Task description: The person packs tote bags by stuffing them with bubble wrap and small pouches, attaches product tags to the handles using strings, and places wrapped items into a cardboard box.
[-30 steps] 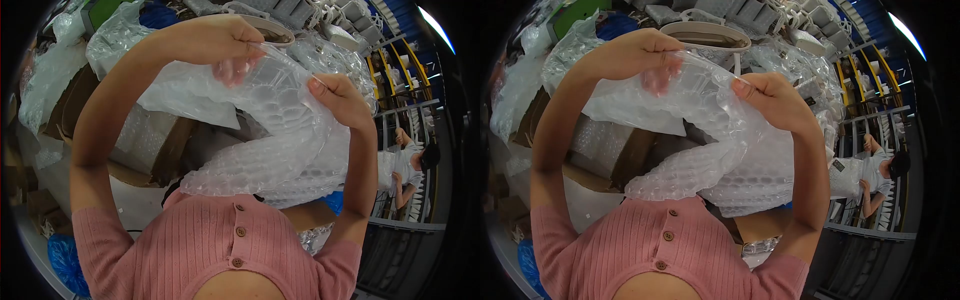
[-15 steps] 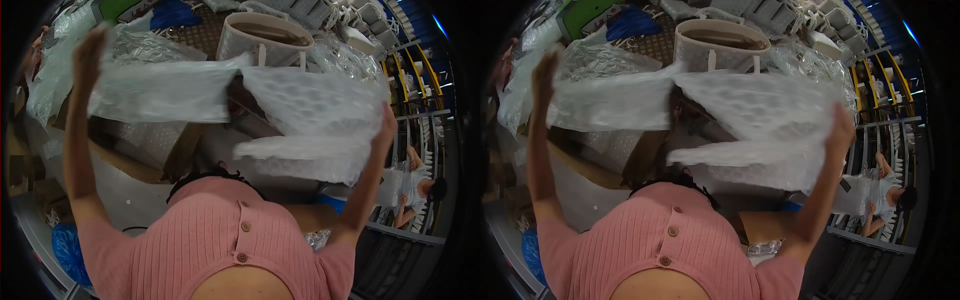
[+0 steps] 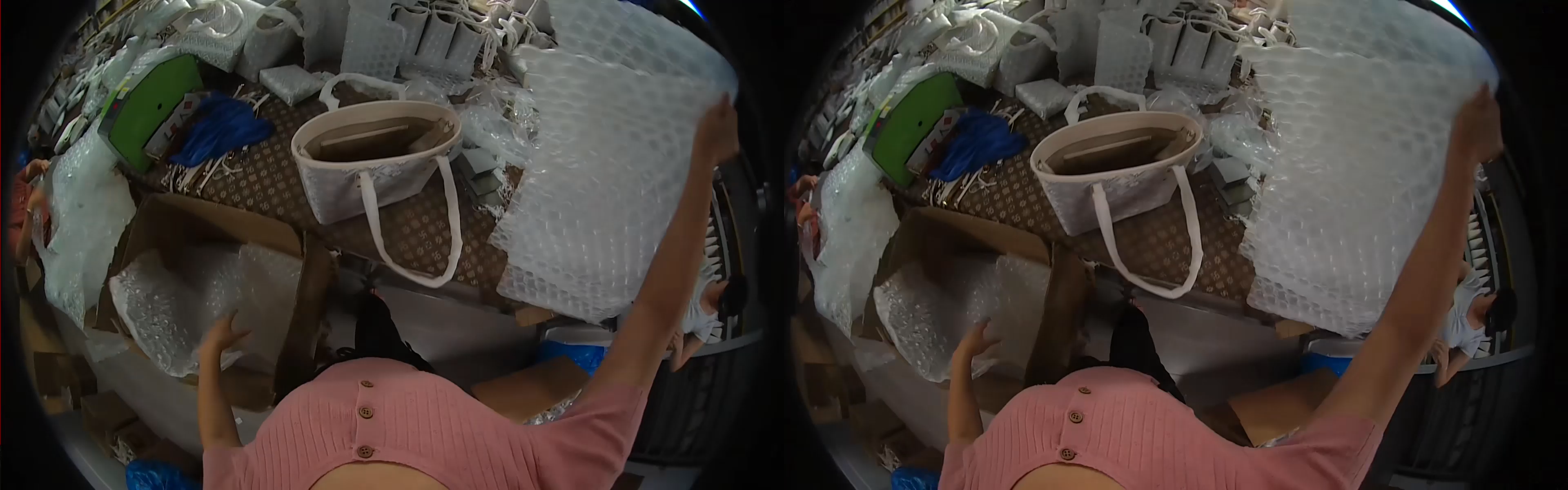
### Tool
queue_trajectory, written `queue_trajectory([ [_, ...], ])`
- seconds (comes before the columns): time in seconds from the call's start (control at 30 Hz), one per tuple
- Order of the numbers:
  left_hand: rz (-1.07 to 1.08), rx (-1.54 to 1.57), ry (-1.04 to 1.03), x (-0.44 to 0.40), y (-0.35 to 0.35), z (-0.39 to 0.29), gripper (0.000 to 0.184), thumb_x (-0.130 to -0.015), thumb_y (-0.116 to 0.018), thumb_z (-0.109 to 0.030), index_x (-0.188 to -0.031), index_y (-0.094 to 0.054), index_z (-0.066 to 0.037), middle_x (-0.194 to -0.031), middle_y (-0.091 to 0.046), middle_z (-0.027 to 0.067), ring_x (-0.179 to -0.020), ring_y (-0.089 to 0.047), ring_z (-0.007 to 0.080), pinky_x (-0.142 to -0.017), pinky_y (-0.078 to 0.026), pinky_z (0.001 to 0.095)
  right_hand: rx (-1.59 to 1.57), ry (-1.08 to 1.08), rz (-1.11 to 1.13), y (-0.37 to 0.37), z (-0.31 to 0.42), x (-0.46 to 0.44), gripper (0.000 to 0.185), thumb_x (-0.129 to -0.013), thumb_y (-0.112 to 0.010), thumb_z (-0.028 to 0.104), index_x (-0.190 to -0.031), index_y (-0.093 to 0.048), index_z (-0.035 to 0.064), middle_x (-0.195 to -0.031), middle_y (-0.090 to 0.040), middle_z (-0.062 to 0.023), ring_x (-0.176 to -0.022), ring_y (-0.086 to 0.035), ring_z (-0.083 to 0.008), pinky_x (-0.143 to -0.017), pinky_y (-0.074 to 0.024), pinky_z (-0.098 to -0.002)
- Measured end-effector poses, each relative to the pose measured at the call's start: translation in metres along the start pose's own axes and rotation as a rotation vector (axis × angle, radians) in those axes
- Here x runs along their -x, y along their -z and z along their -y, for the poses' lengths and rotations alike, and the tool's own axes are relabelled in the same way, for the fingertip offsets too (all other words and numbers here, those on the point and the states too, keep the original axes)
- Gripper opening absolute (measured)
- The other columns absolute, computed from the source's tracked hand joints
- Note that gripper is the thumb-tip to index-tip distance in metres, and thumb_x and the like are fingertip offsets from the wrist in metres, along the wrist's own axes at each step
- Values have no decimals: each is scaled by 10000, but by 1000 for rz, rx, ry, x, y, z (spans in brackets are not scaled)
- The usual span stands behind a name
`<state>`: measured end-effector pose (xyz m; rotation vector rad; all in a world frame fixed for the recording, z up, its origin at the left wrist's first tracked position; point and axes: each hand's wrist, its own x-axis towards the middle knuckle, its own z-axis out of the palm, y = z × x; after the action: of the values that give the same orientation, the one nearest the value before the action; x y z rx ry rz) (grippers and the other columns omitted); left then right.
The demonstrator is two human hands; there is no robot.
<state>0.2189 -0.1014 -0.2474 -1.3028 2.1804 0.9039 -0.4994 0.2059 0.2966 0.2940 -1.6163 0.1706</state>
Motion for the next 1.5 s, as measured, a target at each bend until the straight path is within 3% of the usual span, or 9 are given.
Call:
queue_trajectory([
  [0.17, -803, 606, -386, 4, 133, -126, 612, -760, -683, -318, -1256, -457, -39, -1200, -522, 149, -1174, -456, 267, -962, -364, 358, -783, 486, -411, -83, 188, 15, 259, -905, -467, 347, -907, -613, 134, -773, -629, -87, -689, -606, -290, -560, -482, -356],
  [0.33, -1064, 333, -907, 26, 294, -336, 831, -652, -766, -408, -1308, -395, -57, -1246, -487, 124, -1194, -432, 248, -963, -353, 370, -1347, 705, 103, -51, 463, 107, 279, -872, -459, 426, -886, -616, 196, -765, -641, -57, -693, -619, -284, -604, -492, -417],
  [0.53, -1167, 260, -557, -156, 335, -433, 974, -569, -832, -357, -1312, -312, -3, -1183, -483, 186, -1087, -483, 277, -877, -415, 343, -2019, 575, 446, -76, 552, 160, 345, -848, -572, 356, -683, -562, 53, -587, -560, -120, -531, -531, -300, -498, -412, -380],
  [0.7, -1359, 364, -383, -219, 349, -414, 679, -671, -784, -239, -1195, -437, 19, -1031, -561, 148, -894, -557, 198, -751, -464, 299, -2205, 407, 665, -147, 547, 165, 425, -853, -575, 363, -618, -526, 13, -519, -511, -112, -459, -464, -274, -478, -382, -361],
  [0.8, -513, 420, -354, -241, 346, -423, 379, -719, -741, -223, -947, -571, 27, -821, -601, 102, -694, -575, 199, -650, -476, 270, -2030, 399, 712, -191, 537, 170, 437, -826, -561, 462, -695, -580, 46, -571, -548, -139, -531, -536, -306, -531, -436, -390],
  [0.97, -632, 815, -216, -293, 389, -407, 291, -736, -629, -271, -840, -607, -1, -675, -567, 79, -586, -537, 189, -500, -408, 303, -1481, 338, -29, -209, 489, 193, 390, -762, -648, 366, -1090, -586, 164, -1088, -515, -120, -977, -507, -284, -819, -397, -414],
  [1.2, -529, 788, 260, -329, 452, -310, 341, -710, -592, -292, -913, -592, -17, -797, -563, 84, -691, -527, 215, -571, -429, 385, -873, 229, 716, -281, 376, 357, 512, -770, -608, 425, -1219, -513, 196, -1355, -311, -211, -1265, -202, -452, -992, -209, -581],
  [1.33, -467, 1077, -34, -294, 435, -394, 307, -706, -591, -264, -859, -607, 1, -769, -574, 76, -657, -535, 229, -564, -431, 377, -857, 304, 1515, -322, 354, 457, 517, -795, -557, 452, -1209, -525, 144, -1389, -276, -207, -1288, -166, -467, -1012, -184, -584],
  [1.5, -738, -178, -390, -218, 367, -584, 284, -712, -579, -217, -708, -554, 66, -834, -568, 195, -750, -571, 305, -653, -442, 414, -1213, 19, 995, -314, 352, 471, 451, -768, -633, 284, -1143, -537, 54, -1377, -274, -216, -1236, -244, -488, -982, -244, -564],
])
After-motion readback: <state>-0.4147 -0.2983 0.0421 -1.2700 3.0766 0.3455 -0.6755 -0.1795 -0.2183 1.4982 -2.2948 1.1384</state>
